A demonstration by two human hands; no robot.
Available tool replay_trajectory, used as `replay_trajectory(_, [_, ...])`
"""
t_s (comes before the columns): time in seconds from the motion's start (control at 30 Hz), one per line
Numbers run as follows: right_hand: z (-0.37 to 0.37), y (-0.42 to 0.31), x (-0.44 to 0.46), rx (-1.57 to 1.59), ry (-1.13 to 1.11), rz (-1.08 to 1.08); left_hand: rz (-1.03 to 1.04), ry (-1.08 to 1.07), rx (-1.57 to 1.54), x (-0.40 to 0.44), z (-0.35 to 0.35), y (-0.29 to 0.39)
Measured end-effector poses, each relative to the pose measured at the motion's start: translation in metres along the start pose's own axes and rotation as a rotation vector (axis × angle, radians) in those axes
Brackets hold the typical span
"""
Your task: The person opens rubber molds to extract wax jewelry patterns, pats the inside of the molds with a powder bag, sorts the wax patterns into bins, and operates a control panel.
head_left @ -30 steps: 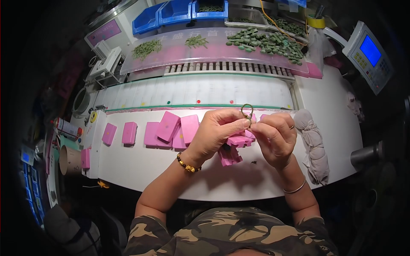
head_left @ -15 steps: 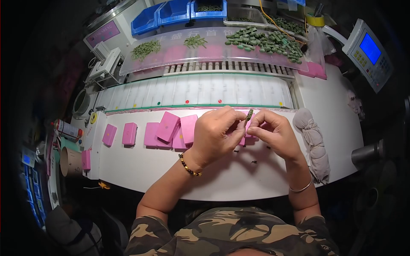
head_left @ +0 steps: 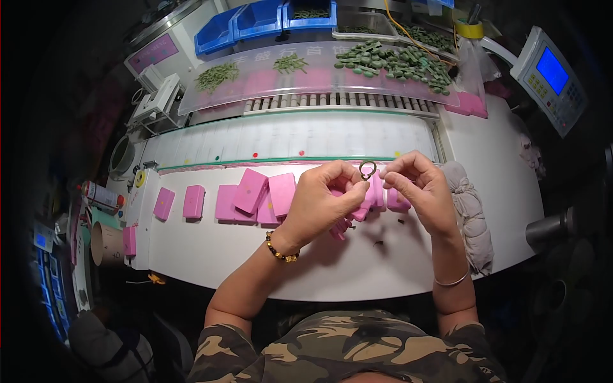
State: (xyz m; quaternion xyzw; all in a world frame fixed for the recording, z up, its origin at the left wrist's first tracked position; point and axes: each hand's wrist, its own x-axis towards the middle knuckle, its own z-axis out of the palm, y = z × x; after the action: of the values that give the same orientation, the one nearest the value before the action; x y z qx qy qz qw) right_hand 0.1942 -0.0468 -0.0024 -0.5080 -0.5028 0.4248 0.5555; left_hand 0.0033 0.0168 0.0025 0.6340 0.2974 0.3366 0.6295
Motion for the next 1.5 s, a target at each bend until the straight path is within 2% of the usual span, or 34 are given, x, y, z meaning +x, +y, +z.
replay_trajectory(0.13, [0.014,-0.004,-0.002,0.075,0.016,-0.079,0.011,-0.004,0.083,-0.002,0.005,-0.001])
replay_trajectory(0.23, [0.014,-0.01,-0.006,0.03,-0.052,0.005,0.033,-0.017,0.173,-0.002,0.008,-0.004])
replay_trajectory(0.4, [0.012,-0.006,-0.007,0.023,-0.02,0.08,0.033,-0.083,0.224,0.001,0.007,0.002])
replay_trajectory(0.5, [0.009,-0.006,-0.005,0.026,0.014,-0.017,-0.227,-0.276,0.182,0.01,-0.004,0.017])
replay_trajectory(0.53, [0.008,-0.007,-0.004,0.027,0.019,-0.028,-0.219,-0.28,0.189,0.016,-0.01,0.024])
replay_trajectory(0.6, [0.003,-0.004,-0.002,0.211,0.149,-0.065,-0.458,-0.5,0.302,0.035,-0.019,0.043])
replay_trajectory(0.63, [0.0,-0.002,-0.001,0.254,0.18,-0.079,-0.507,-0.573,0.51,0.049,-0.022,0.059])
replay_trajectory(0.67, [-0.002,-0.002,0.0,0.256,0.182,-0.085,-0.278,-0.727,0.564,0.073,-0.037,0.042])
replay_trajectory(0.7, [-0.003,-0.001,0.0,0.254,0.194,-0.084,-0.269,-0.688,0.644,0.091,-0.038,0.056])
replay_trajectory(0.73, [-0.004,-0.001,0.0,0.251,0.206,-0.081,-0.364,-0.548,0.682,0.114,-0.039,0.073])
replay_trajectory(0.77, [-0.003,0.001,0.001,0.252,0.208,-0.084,-0.105,-0.485,0.368,0.146,-0.049,0.056])
replay_trajectory(0.83, [-0.001,0.003,0.002,0.224,0.253,-0.112,-0.191,-0.267,-0.047,0.179,-0.039,0.079])
replay_trajectory(0.87, [-0.001,0.003,0.003,0.217,0.256,-0.119,-0.072,-0.164,-0.011,0.187,-0.029,0.08])
replay_trajectory(1.0, [-0.006,0.002,0.003,0.2,0.331,-0.126,-0.052,-0.186,-0.042,0.156,0.02,0.059])
replay_trajectory(1.07, [-0.008,0.005,0.001,0.184,0.348,-0.173,-0.119,-0.254,-0.149,0.136,0.028,0.039])
replay_trajectory(1.13, [-0.003,0.002,0.0,0.165,0.369,-0.208,-0.256,-0.232,-0.234,0.111,0.033,0.036])
replay_trajectory(1.3, [0.004,-0.006,-0.004,0.086,0.32,-0.342,-0.327,-0.137,-0.399,0.084,0.024,0.018])
replay_trajectory(1.37, [0.007,-0.007,-0.006,-0.167,0.199,-0.458,-0.327,-0.058,-0.553,0.08,0.022,0.013])
replay_trajectory(1.4, [0.011,-0.009,-0.005,-0.167,0.194,-0.459,-0.324,-0.054,-0.555,0.078,0.023,0.014])
replay_trajectory(1.47, [0.02,-0.016,-0.004,-0.594,0.12,-0.734,-0.335,-0.036,-0.692,0.073,0.025,0.014])
replay_trajectory(1.5, [0.02,-0.015,-0.004,-0.594,0.116,-0.734,-0.288,-0.125,-0.711,0.071,0.023,0.012])
